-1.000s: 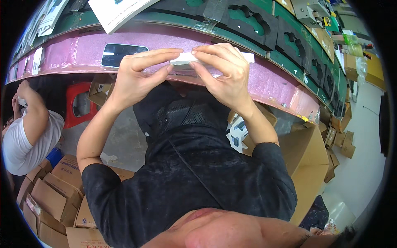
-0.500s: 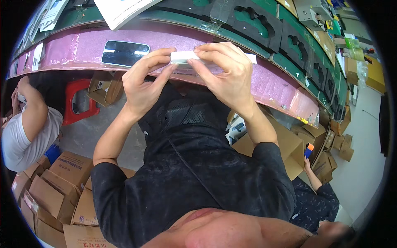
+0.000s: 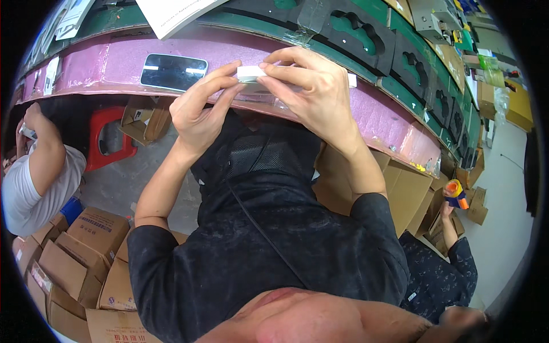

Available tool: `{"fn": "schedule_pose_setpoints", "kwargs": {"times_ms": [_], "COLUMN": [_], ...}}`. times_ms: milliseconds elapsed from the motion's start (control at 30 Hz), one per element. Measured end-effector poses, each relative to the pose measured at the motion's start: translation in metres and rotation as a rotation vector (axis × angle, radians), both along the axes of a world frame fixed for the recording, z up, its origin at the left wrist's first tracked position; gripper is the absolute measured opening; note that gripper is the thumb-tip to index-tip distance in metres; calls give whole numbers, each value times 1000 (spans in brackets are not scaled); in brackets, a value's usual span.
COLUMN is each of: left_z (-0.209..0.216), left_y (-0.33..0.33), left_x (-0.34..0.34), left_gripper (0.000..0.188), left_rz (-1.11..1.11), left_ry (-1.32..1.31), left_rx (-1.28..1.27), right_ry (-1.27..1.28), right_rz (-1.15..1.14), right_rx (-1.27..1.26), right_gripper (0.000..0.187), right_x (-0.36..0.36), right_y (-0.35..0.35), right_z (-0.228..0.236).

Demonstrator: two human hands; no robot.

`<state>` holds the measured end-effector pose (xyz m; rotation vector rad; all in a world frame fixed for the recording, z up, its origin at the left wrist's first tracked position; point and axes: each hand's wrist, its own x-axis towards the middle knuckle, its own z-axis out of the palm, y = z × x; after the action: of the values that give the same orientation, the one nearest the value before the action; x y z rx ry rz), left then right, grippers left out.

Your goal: The person closes product packaging boxes by hand and places the packaged boxes into a cardboard box.

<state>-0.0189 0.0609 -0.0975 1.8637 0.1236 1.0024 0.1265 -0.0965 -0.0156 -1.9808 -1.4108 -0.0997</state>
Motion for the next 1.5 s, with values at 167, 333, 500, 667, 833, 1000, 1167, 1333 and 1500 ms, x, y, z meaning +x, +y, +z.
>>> {"fn": "schedule_pose_setpoints", "kwargs": {"times_ms": [167,333,500,667,833,1000,1167,1333,1500], "left_z": [3,9,15,11,14,17,21,26,39], "left_y": [-1,3,12,21,26,29,35,38,42], "left_x": [3,0,2,5,5,5,8,4,-1], "left_gripper": [19,19,25,26,26,24,23,21,22], "left_rz": [5,-16,-38,-79,-128,-181,-183,-216,-248], "left_ry": [4,54,33,5,27,73,92,137,210], "left_rx": [-43,-41,125,129,102,38,68,78,143], "right_ry": [32,59,16,-61,-101,-153,-260,-323,-248], "right_rz": [53,139,131,171,192,207,191,225,75], "right_rx": [0,-19,60,112,140,144,164,260,222], "right_gripper": [11,18,12,13,15,17,22,24,21], "right_x": [9,12,12,14,15,15,9,1,-26], "right_y": [2,3,5,7,9,10,14,14,14], "right_z": [-1,0,-11,-15,-20,-21,-21,-33,-30]}}
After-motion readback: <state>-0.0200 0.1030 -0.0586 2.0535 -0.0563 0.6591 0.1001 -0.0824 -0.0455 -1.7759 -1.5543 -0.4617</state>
